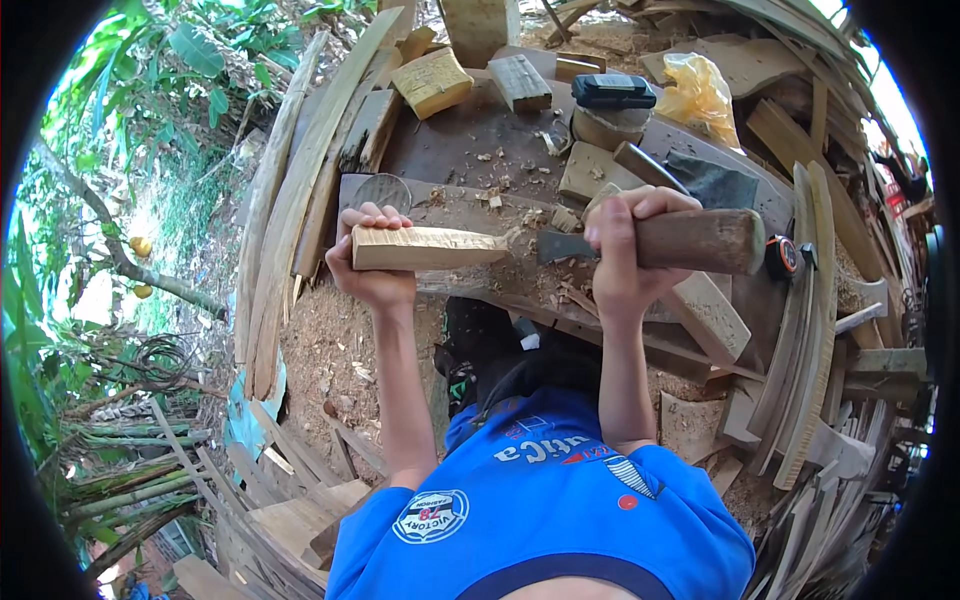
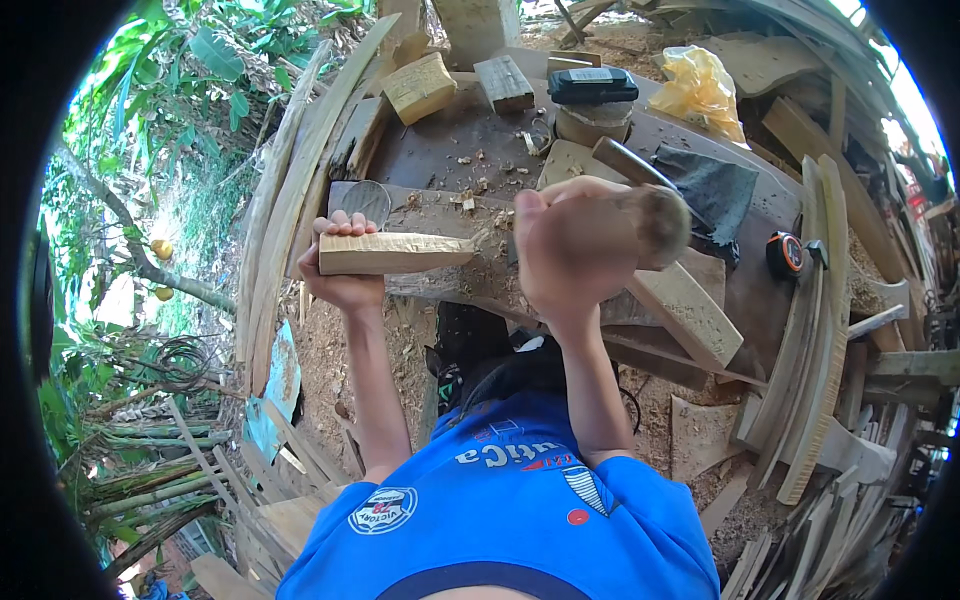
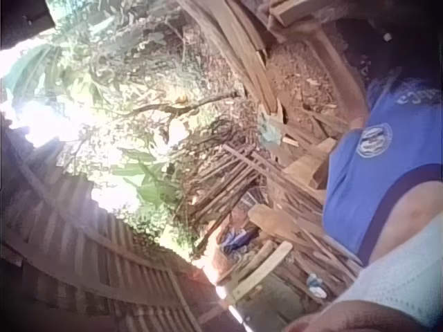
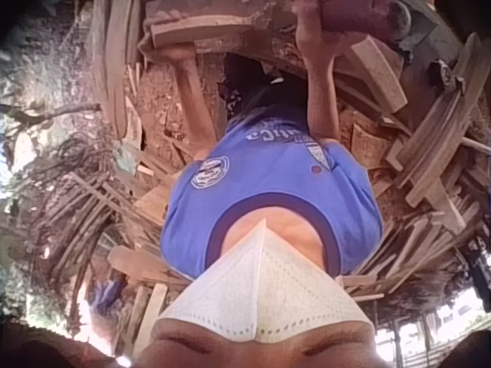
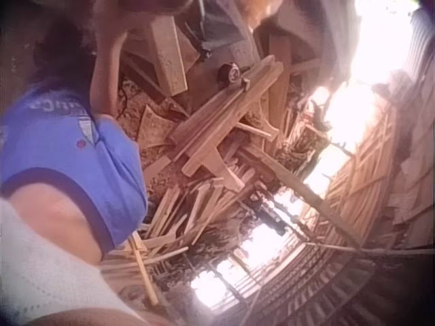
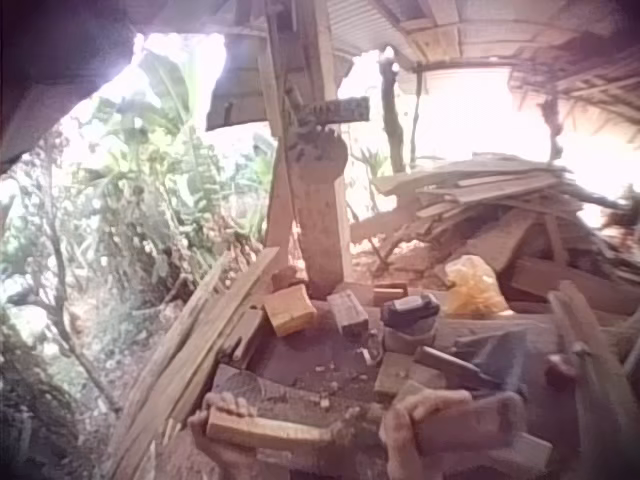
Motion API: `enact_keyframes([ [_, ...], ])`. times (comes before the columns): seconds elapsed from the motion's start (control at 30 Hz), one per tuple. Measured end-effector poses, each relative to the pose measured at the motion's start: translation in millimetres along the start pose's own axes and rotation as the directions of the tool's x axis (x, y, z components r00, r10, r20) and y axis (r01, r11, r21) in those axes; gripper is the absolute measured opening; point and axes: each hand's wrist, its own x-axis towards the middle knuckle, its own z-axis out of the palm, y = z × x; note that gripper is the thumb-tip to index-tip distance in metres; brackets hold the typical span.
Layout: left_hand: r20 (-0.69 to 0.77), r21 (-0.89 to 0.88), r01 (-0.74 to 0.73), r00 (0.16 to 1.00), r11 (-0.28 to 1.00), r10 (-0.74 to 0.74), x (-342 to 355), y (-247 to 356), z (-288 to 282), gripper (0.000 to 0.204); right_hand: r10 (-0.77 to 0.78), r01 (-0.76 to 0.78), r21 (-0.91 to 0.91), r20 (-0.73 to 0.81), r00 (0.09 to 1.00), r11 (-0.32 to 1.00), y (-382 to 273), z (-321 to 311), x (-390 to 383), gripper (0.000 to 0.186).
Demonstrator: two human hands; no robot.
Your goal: The person carves a small block of wood using a chisel and a hammer, shaping the edges and removing shavings. They then inspect the carved piece and use a hand plane to smooth the surface of a larger wooden board on the workbench.
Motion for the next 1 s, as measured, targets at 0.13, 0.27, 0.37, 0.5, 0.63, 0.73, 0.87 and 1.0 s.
enact_keyframes([
  [0.13, -0.003, 0.13, -0.014, 1.0, 0.991, 0.014, -5, 8, 6, 0.026, -0.025, 0.028, 0.045, -0.056, 0.998, 0.999, -8, -24, -9, 0.021],
  [0.27, 0.061, 0.208, -0.047, 0.998, 0.977, 0.035, -8, 12, 10, 0.026, 0.011, -0.115, -0.393, -0.256, 0.967, 0.912, -12, -88, -15, 0.014],
  [0.37, 0.174, 0.339, -0.045, 0.985, 0.94, -0.016, -6, 12, 21, 0.024, 0.144, -0.33, -0.226, -0.583, 0.8, 0.916, -27, -101, -5, 0.013],
  [0.5, 0.361, 0.396, -0.106, 0.931, 0.912, -0.048, -5, 6, 42, 0.024, 0.025, -0.131, -0.085, -0.744, 0.667, 0.988, -39, -129, 15, 0.024],
  [0.63, 0.47, 0.355, -0.023, 0.869, 0.935, -0.157, -3, -8, 62, 0.025, 0.095, -0.053, 0.08, -0.916, 0.39, 0.995, -39, -158, 28, 0.039],
  [0.73, 0.526, 0.335, 0.054, 0.817, 0.941, -0.234, -1, -14, 68, 0.028, 0.138, -0.027, 0.137, -0.928, 0.347, 0.99, -29, -186, 21, 0.042],
  [0.87, 0.53, 0.359, 0.06, 0.808, 0.931, -0.256, 1, -18, 73, 0.033, 0.251, -0.244, 0.161, -0.882, 0.4, 0.956, -35, -181, 12, 0.04],
  [1.0, 0.512, 0.36, 0.064, 0.82, 0.931, -0.254, -1, -17, 68, 0.037, 0.183, -0.311, 0.007, -0.821, 0.541, 0.95, -53, -166, 12, 0.037],
])
